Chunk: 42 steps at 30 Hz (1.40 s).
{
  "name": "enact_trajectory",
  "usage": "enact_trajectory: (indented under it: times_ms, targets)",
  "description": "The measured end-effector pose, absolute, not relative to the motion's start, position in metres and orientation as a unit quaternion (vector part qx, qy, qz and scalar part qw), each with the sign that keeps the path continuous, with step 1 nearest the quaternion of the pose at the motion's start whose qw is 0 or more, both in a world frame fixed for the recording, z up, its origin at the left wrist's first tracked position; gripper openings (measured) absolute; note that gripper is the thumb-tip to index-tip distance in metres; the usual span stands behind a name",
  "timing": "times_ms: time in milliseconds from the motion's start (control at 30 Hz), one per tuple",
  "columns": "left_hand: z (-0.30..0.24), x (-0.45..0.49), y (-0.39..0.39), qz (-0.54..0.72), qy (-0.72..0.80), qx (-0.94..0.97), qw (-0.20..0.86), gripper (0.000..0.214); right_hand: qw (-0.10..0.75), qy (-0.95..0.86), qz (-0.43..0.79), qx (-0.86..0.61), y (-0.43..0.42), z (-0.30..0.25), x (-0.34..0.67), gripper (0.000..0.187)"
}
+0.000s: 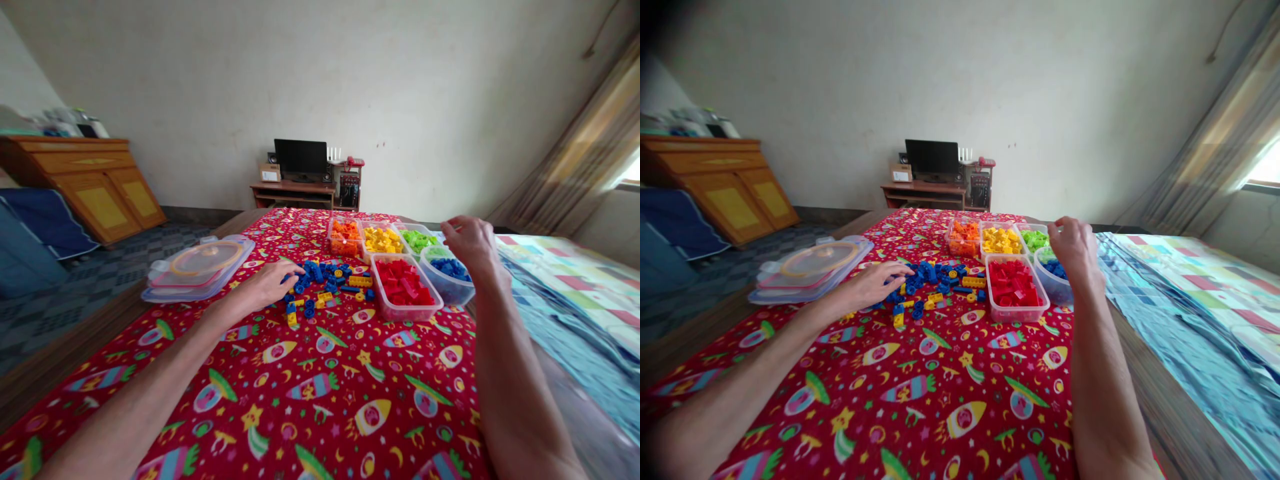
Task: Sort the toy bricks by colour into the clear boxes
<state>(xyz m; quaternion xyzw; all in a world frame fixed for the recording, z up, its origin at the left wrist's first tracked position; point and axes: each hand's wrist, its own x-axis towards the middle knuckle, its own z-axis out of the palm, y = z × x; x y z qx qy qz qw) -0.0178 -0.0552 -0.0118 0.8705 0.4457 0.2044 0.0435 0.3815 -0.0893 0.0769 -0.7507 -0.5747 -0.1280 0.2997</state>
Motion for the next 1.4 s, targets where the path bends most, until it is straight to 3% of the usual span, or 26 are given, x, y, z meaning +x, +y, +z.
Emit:
enact_trajectory:
  times_ms: [200,400,600,867,1033,1167,1400]
  targets:
    - [-0.016,-0.035,-0.049,0.093,0.501,0.859,0.040,0.033,0.307,-0.689,-0.124,-0.644,-0.099,0.073,0.299,0.029]
    - [-0.011,-0.031,-0.058,0.047,0.497,0.865,0.051,0.028,0.201,-0.842,-0.036,-0.499,-0.096,0.018,0.224,0.026]
    - [-0.012,-0.027,-0.068,0.047,0.453,0.888,0.065,0.037,0.160,-0.927,-0.017,-0.338,-0.086,-0.037,0.216,0.035]
    - [-0.048,-0.038,-0.048,0.062,0.473,0.879,0.021,0.036,0.196,-0.901,-0.072,-0.380,-0.075,-0.056,0.230,0.029]
    - [-0.042,-0.041,-0.047,0.064,0.478,0.876,0.018,0.027,0.193,-0.880,-0.030,-0.433,-0.076,-0.041,0.225,0.003]
    - [-0.027,-0.035,-0.055,0.055,0.480,0.875,0.023,0.019,0.248,-0.864,-0.013,-0.438,-0.079,-0.034,0.219,0.010]
    - [-0.040,-0.028,-0.050,0.172,0.420,0.889,0.056,0.023,0.307,-0.846,-0.027,-0.435,-0.075,-0.041,0.216,0.015]
